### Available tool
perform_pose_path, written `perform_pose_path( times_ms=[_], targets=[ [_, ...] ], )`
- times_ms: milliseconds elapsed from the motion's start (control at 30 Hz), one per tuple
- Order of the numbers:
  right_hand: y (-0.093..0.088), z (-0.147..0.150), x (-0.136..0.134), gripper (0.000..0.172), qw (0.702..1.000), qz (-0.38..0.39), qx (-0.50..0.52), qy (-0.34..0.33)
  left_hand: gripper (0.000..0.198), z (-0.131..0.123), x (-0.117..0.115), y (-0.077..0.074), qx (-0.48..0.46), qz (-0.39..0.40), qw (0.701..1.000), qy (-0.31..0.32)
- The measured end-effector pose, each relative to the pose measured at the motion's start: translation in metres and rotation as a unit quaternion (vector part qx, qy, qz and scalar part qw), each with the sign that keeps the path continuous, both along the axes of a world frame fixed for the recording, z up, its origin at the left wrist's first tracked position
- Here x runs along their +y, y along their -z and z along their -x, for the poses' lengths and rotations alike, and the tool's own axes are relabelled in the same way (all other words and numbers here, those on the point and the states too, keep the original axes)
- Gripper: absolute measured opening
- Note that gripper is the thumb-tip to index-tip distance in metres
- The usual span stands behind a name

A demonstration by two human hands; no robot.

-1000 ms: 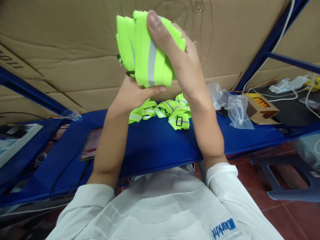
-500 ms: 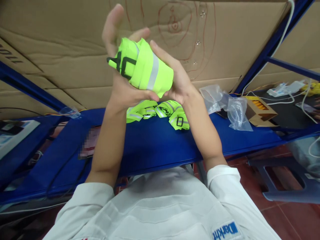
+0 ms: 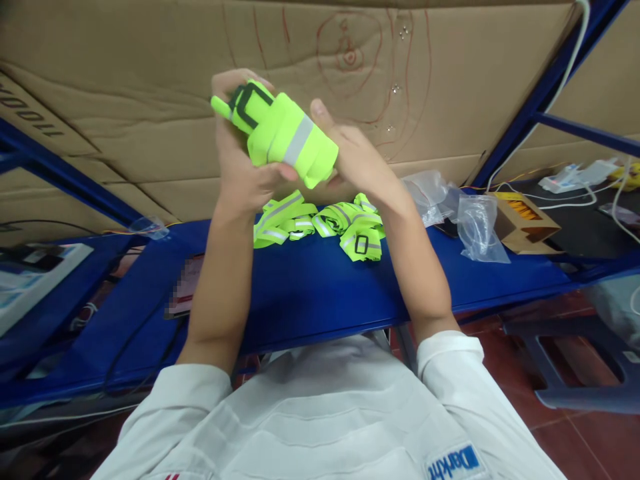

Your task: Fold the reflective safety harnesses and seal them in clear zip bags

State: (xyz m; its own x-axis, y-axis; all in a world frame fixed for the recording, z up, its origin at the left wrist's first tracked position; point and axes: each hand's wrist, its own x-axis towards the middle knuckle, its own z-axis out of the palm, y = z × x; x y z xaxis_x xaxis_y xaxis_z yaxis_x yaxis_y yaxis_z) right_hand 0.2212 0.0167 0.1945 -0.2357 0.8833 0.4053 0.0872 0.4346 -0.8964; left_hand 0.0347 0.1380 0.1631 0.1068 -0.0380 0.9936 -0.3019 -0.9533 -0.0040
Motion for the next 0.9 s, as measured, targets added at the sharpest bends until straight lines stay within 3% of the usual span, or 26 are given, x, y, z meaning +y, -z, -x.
perform_pose_path(
  times_ms=[67,133,233,333,400,533,633,700,800,900],
  targets=[
    [-0.002,-0.001,-0.006,0.055,0.992,-0.121,-0.014,-0.014,0.101,-0.003,-0.002,0.007,-0.003,0.043,0.999,-0.011],
    [-0.003,-0.002,-0.009,0.044,0.977,-0.209,-0.040,-0.029,0.105,-0.007,-0.010,0.012,0.001,0.138,0.989,-0.051],
    [-0.001,-0.003,-0.006,0.047,0.955,-0.275,-0.100,0.039,0.094,-0.008,-0.027,0.012,0.010,0.247,0.965,-0.091],
    [0.000,-0.007,-0.001,0.036,0.950,-0.269,-0.140,0.072,0.082,0.002,-0.036,0.006,0.086,0.276,0.956,-0.052],
    [-0.001,-0.010,0.001,0.035,0.946,-0.277,-0.159,0.063,0.088,0.011,-0.036,0.000,0.134,0.331,0.934,0.010],
    [-0.001,-0.013,0.005,0.034,0.944,-0.304,-0.113,0.069,0.087,0.014,-0.042,-0.007,0.133,0.429,0.888,0.096],
    [0.000,-0.013,0.009,0.031,0.940,-0.312,-0.112,0.083,0.080,0.006,-0.054,-0.007,0.122,0.432,0.888,0.099],
    [0.001,-0.014,0.011,0.039,0.933,-0.326,-0.121,0.093,0.082,0.002,-0.057,-0.004,0.129,0.428,0.890,0.093],
    [0.002,-0.014,0.007,0.049,0.929,-0.324,-0.142,0.106,0.084,0.000,-0.048,0.004,0.145,0.415,0.892,0.101],
    [0.002,-0.013,-0.003,0.040,0.936,-0.288,-0.171,0.102,0.085,0.006,-0.030,0.010,0.142,0.400,0.897,0.119]
  ],
)
